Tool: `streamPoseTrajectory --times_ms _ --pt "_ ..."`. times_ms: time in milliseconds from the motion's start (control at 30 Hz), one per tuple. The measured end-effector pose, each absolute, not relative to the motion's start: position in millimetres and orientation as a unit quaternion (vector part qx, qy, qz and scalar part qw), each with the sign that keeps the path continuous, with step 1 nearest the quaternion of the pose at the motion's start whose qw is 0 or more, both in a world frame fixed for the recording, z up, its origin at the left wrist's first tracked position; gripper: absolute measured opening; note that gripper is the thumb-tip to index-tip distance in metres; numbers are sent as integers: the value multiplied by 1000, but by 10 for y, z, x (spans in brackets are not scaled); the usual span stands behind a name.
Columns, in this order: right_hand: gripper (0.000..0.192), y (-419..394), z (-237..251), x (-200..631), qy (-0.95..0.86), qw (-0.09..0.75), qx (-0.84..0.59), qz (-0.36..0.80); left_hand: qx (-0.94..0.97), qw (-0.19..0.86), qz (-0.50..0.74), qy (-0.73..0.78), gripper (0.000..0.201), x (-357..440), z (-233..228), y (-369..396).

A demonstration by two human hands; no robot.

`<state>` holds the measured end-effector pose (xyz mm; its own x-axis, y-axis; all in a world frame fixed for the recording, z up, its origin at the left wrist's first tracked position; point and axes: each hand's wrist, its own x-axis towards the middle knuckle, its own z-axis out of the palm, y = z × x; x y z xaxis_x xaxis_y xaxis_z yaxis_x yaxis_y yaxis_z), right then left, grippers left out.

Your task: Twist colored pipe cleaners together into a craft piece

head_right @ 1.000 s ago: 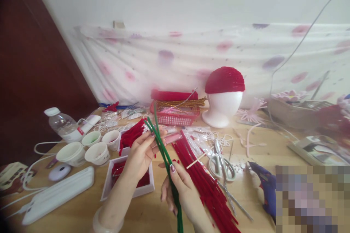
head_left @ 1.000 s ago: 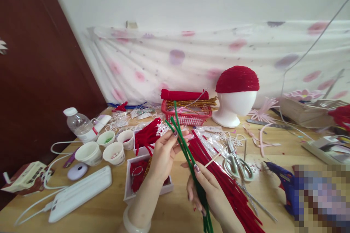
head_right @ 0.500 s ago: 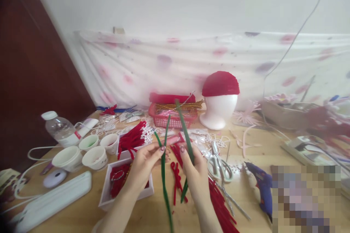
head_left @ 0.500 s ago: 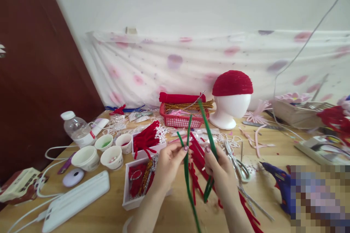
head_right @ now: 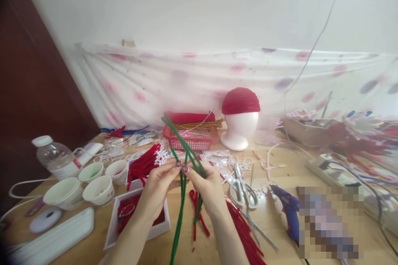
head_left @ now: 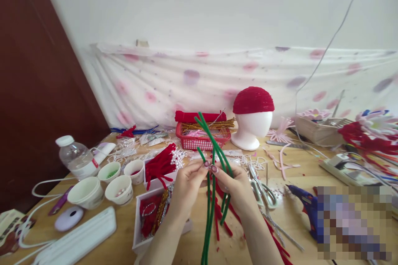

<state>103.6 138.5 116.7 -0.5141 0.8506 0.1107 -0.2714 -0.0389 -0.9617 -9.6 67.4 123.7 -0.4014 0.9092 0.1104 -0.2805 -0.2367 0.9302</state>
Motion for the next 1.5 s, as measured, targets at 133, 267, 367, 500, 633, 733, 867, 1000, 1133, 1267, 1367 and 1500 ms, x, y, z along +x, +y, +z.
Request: streamPoseTrajectory --times_ms 133,267,367,500,633,733,867,1000,1133,1267,1367,1500 --pt "39 1403 1150 1021 -547 401 -253 690 332 507 691 394 29 -93 1313 655" --pt "39 1414 1126 1016 -526 414 -251 699 314 545 700 336 27 -76 1289 668" --pt "40 1426 1110 1035 -518 430 -248 697 310 524 719 335 25 -50 1230 697" --pt "32 1465 1118 1095 -514 475 -247 670 303 472 725 399 29 -6 1159 706" --pt "27 1466 1159 1128 -522 410 -195 722 362 521 662 399 37 39 1164 677" --pt "31 1448 1156 1137 -523 381 -161 746 384 529 640 403 40 54 1189 651" --pt "26 1457 1105 1165 -541 413 -193 706 418 505 617 436 35 44 1216 595" --pt "16 1502 1080 1202 -565 429 -202 675 466 467 570 490 34 21 1254 540" --pt "7 1531 1083 1229 -565 411 -190 690 481 453 543 518 33 -14 1274 532" --pt "8 1529 1080 1253 -568 393 -193 697 494 449 523 531 38 -42 1268 530" --pt "11 1514 1087 1271 -590 389 -190 681 495 451 519 532 37 -41 1267 519" --pt "22 1468 1134 1269 -608 380 -188 671 486 475 532 505 34 -19 1253 538"
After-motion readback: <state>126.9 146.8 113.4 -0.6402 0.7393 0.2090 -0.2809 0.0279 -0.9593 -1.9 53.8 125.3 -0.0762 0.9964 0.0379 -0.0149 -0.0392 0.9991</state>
